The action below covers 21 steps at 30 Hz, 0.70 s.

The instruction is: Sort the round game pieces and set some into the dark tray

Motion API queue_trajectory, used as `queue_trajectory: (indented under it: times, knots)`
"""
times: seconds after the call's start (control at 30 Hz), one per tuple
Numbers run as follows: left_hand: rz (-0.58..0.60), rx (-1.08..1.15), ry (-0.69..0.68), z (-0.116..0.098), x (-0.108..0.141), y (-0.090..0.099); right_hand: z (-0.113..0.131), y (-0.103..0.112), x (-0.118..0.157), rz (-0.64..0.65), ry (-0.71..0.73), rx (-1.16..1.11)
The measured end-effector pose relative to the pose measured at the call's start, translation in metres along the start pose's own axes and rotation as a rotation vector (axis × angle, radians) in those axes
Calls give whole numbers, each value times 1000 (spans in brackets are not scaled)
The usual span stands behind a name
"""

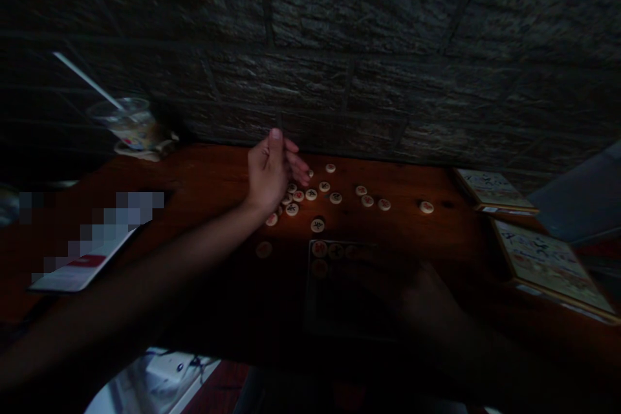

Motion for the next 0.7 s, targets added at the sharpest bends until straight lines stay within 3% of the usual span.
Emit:
queue_trajectory:
  times: [0.17, 0.33, 0.53, 0.7]
  knots:
    - [-1, 56, 23, 0, -7, 11, -29, 23, -4, -98, -142, -111]
    - [35, -45, -22, -7, -10, 15, -88, 37, -37, -84, -353, -142]
    - [10, -381, -146, -4, -23, 32, -130, 5, -97, 108, -457, -193]
    - [55, -529, -195, 5, -27, 37, -124, -34, -150, 161, -297, -98]
Point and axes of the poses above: each hand's wrist, its own x-axis away from the middle knuckle, its own y-axis out of the back of the hand, z = x × y, the point moved 9 cm from there along -x, towards the middle knuckle, and after that the axes turned 3 degrees about -x, right-handed, at the moved point
